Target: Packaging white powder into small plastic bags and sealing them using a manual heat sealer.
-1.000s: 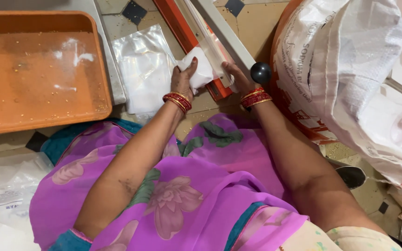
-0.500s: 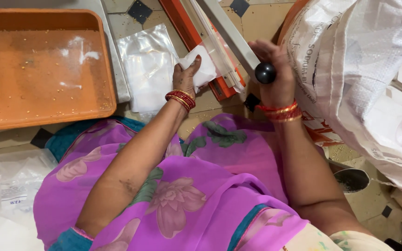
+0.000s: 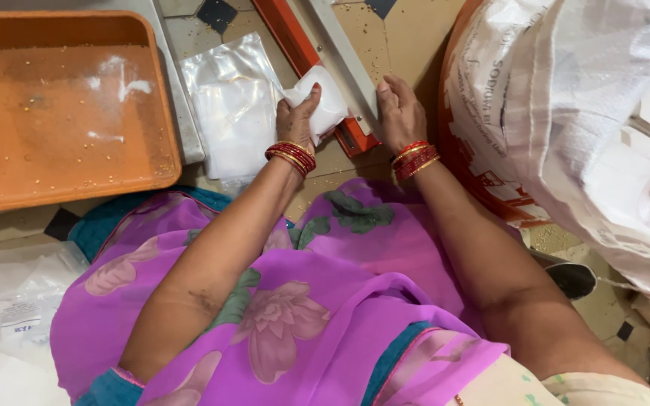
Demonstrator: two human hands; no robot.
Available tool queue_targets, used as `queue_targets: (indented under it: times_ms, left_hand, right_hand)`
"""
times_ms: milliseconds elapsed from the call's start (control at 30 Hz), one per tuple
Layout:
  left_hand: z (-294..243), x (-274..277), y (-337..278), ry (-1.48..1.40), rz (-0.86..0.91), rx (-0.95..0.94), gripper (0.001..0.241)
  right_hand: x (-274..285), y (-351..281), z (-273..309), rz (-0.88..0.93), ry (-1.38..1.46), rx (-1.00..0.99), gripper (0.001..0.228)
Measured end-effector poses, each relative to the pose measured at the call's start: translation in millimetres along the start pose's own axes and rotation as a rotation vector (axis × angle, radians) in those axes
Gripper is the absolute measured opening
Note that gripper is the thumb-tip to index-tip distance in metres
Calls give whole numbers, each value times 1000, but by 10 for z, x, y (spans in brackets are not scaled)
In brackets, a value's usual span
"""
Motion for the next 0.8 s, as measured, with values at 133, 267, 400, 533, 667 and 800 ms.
queue_targets:
  times_ms: [133, 267, 400, 533, 667, 800]
  left_hand:
    - [54, 71, 114, -59, 14, -6, 57]
    - [-68, 116, 70, -3, -29, -43, 46]
    - [-334, -4, -208, 77, 31, -49, 38]
    - [-304, 19, -181, 120, -17, 32, 38]
    - [-66, 128, 77, 104, 53, 48, 47]
    - [30, 145, 150, -25, 112, 81, 54]
  right_hand:
    - [30, -28, 72, -25, 37, 4, 62]
    - [37, -35, 80, -35, 61, 21, 66]
    - [62, -88, 160, -42, 90, -11, 67]
    - [56, -63, 143, -46, 98, -23, 69]
    - [57, -81, 154, -30, 82, -41, 71]
    - [63, -89, 161, -32, 89, -48, 71]
Point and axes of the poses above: each hand's wrist, its own y-axis towards the middle knuckle, its own x-axis out of the back of the hand, z = x × y, the point moved 5 cm from there along y, towards the middle knuckle, and after that the axes turned 5 degrees about y, right-handed, at the moved point
